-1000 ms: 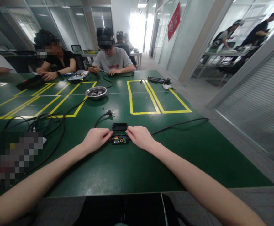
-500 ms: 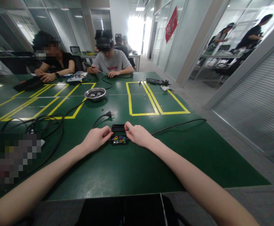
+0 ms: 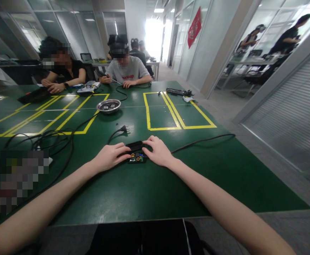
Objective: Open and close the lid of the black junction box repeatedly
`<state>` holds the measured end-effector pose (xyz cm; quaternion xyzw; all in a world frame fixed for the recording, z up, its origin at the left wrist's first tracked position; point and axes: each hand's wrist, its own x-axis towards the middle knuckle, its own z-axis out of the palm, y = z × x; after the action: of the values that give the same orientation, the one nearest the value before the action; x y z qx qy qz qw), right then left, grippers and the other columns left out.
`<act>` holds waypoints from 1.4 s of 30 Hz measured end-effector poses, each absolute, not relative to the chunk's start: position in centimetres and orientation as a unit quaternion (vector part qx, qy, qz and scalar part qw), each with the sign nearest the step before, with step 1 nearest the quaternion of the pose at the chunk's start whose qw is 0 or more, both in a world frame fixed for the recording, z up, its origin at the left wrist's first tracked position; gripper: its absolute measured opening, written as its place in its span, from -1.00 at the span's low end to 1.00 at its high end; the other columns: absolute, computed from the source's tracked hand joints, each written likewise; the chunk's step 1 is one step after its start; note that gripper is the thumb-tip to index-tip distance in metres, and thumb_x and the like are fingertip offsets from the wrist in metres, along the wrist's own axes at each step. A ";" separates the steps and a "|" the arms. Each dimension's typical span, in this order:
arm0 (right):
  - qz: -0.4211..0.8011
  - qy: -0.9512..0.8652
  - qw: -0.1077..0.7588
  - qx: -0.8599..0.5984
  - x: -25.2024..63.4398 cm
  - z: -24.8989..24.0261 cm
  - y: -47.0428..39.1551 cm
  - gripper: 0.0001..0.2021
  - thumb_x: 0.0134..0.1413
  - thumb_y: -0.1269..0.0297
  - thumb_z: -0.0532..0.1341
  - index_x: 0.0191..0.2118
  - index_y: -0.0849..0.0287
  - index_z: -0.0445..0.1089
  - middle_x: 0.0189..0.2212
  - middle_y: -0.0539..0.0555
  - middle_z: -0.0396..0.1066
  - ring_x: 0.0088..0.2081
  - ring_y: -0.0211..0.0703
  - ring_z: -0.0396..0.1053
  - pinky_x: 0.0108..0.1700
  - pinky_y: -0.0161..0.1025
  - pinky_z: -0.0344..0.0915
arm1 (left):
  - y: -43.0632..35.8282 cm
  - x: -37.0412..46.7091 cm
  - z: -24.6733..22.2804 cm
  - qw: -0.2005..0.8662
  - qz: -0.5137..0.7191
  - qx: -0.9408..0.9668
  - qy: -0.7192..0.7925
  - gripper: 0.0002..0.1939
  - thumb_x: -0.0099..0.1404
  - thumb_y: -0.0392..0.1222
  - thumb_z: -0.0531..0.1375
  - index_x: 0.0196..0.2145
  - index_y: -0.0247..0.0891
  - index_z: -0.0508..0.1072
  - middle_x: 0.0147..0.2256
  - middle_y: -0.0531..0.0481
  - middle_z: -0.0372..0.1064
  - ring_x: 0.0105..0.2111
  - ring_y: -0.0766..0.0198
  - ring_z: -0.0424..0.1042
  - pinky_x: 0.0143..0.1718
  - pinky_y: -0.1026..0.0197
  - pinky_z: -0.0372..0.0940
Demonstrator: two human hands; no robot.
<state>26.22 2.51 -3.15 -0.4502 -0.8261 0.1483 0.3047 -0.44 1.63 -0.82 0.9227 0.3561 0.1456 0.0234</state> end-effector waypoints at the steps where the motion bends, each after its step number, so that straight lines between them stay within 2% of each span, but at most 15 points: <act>1: 0.165 -0.822 0.309 -0.450 26.2 -3.1 2.5 -0.84 0.26 0.30 0.23 -0.09 0.18 0.48 -0.18 0.15 0.44 -0.09 -0.02 0.41 -0.01 -0.06 0.36 | 1.6 -0.6 -0.7 0.025 0.144 0.927 0.344 -0.62 0.51 0.13 0.14 0.01 -0.18 0.54 -0.19 -0.04 0.51 -0.31 0.25 0.54 -0.32 0.31 0.31; 4: 0.240 -0.790 0.320 -0.464 26.3 -2.7 2.3 -0.87 0.22 0.26 0.26 -0.16 0.17 0.44 -0.25 0.08 0.46 -0.24 -0.11 0.40 -0.15 -0.13 0.37 | 1.6 -0.9 -0.5 0.026 0.142 0.937 0.318 -0.47 0.36 0.29 0.25 0.03 -0.19 0.54 -0.16 -0.06 0.50 -0.30 0.23 0.54 -0.34 0.29 0.29; 7: 0.341 -0.749 0.348 -0.449 26.4 -2.3 2.1 -0.79 0.13 0.19 0.32 -0.18 0.15 0.38 -0.33 0.01 0.45 -0.35 -0.18 0.40 -0.25 -0.18 0.37 | 1.5 -1.1 -0.4 0.025 0.152 0.942 0.298 -0.50 0.35 0.25 0.28 0.00 -0.21 0.54 -0.13 -0.08 0.52 -0.27 0.21 0.55 -0.33 0.28 0.30; 11: 0.436 -0.706 0.380 -0.408 26.4 -2.0 1.9 -0.63 0.02 0.22 0.36 -0.04 0.16 0.40 -0.31 0.02 0.48 -0.33 -0.19 0.44 -0.23 -0.18 0.42 | 1.4 -1.0 -0.5 0.035 0.178 0.936 0.302 -0.48 0.32 0.23 0.32 0.01 -0.23 0.49 -0.14 -0.09 0.54 -0.23 0.18 0.56 -0.27 0.26 0.34; 14: 0.458 -0.688 0.379 -0.417 26.3 -2.0 1.9 -0.67 0.01 0.20 0.36 -0.08 0.19 0.50 -0.32 0.05 0.51 -0.34 -0.19 0.45 -0.22 -0.17 0.44 | 1.4 -0.9 -0.6 0.063 0.200 0.910 0.358 -0.34 0.16 0.26 0.42 0.03 -0.24 0.42 -0.19 -0.05 0.54 -0.25 0.14 0.57 -0.26 0.21 0.40; 17: 0.475 -0.666 0.390 -0.422 26.2 -2.0 2.0 -0.69 -0.05 0.20 0.40 -0.15 0.19 0.53 -0.37 0.02 0.51 -0.36 -0.19 0.47 -0.25 -0.19 0.45 | 1.3 -0.9 -0.6 0.094 0.220 0.890 0.388 -0.12 0.07 0.22 0.48 0.21 -0.20 0.30 -0.13 -0.06 0.54 -0.19 0.08 0.59 -0.16 0.11 0.46; 20: 0.490 -0.656 0.395 -0.417 26.4 -2.1 2.1 -0.69 -0.09 0.21 0.42 -0.17 0.18 0.54 -0.40 0.00 0.51 -0.38 -0.20 0.48 -0.27 -0.21 0.45 | 1.2 -0.8 -0.6 0.119 0.227 0.892 0.372 0.01 0.11 0.15 0.48 0.37 -0.17 0.14 -0.06 -0.10 0.53 -0.11 0.05 0.59 -0.03 0.03 0.47; 25: 0.493 -0.656 0.400 -0.409 26.4 -1.9 1.7 -0.69 -0.07 0.21 0.42 -0.15 0.17 0.54 -0.36 0.02 0.53 -0.40 -0.21 0.47 -0.30 -0.22 0.46 | 1.2 -0.8 -0.9 0.138 0.230 0.899 0.346 -0.05 0.14 0.09 0.47 0.36 -0.23 0.20 -0.10 -0.12 0.54 -0.14 0.06 0.58 -0.03 0.02 0.48; 29: 0.478 -0.668 0.400 -0.407 26.3 -1.8 1.6 -0.71 -0.04 0.19 0.41 -0.17 0.18 0.55 -0.39 0.02 0.52 -0.39 -0.21 0.46 -0.30 -0.22 0.46 | 1.2 -0.8 -1.1 0.180 0.257 0.883 0.349 -0.16 0.12 0.04 0.49 0.27 -0.24 0.33 -0.14 -0.08 0.55 -0.18 0.11 0.57 -0.05 0.06 0.48; 32: 0.476 -0.674 0.395 -0.404 26.4 -1.9 1.7 -0.73 -0.04 0.20 0.41 -0.20 0.18 0.55 -0.41 0.01 0.52 -0.36 -0.19 0.48 -0.26 -0.20 0.47 | 1.1 -0.8 -1.0 0.218 0.269 0.867 0.358 -0.23 0.11 0.01 0.51 0.21 -0.23 0.41 -0.16 -0.04 0.56 -0.23 0.15 0.56 -0.10 0.10 0.48; 38: 0.472 -0.678 0.401 -0.396 26.5 -1.9 1.6 -0.75 -0.02 0.21 0.41 -0.21 0.18 0.55 -0.39 0.03 0.54 -0.34 -0.19 0.50 -0.21 -0.17 0.49 | 1.0 -0.6 -0.5 0.265 0.276 0.845 0.374 -0.25 0.07 -0.01 0.53 0.17 -0.22 0.44 -0.21 0.01 0.55 -0.30 0.22 0.52 -0.25 0.20 0.43; 42: 0.474 -0.683 0.398 -0.388 26.6 -1.9 1.6 -0.76 -0.02 0.22 0.41 -0.21 0.19 0.55 -0.38 0.03 0.55 -0.32 -0.18 0.52 -0.18 -0.16 0.51 | 0.9 -0.6 -0.3 0.280 0.277 0.840 0.374 -0.32 0.06 -0.02 0.53 0.10 -0.24 0.48 -0.23 0.02 0.54 -0.31 0.23 0.50 -0.28 0.23 0.41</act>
<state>26.61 1.57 -1.88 -0.3879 -0.6828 0.4744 0.3978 -0.57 0.90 -0.25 0.8396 0.3739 0.2773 0.2799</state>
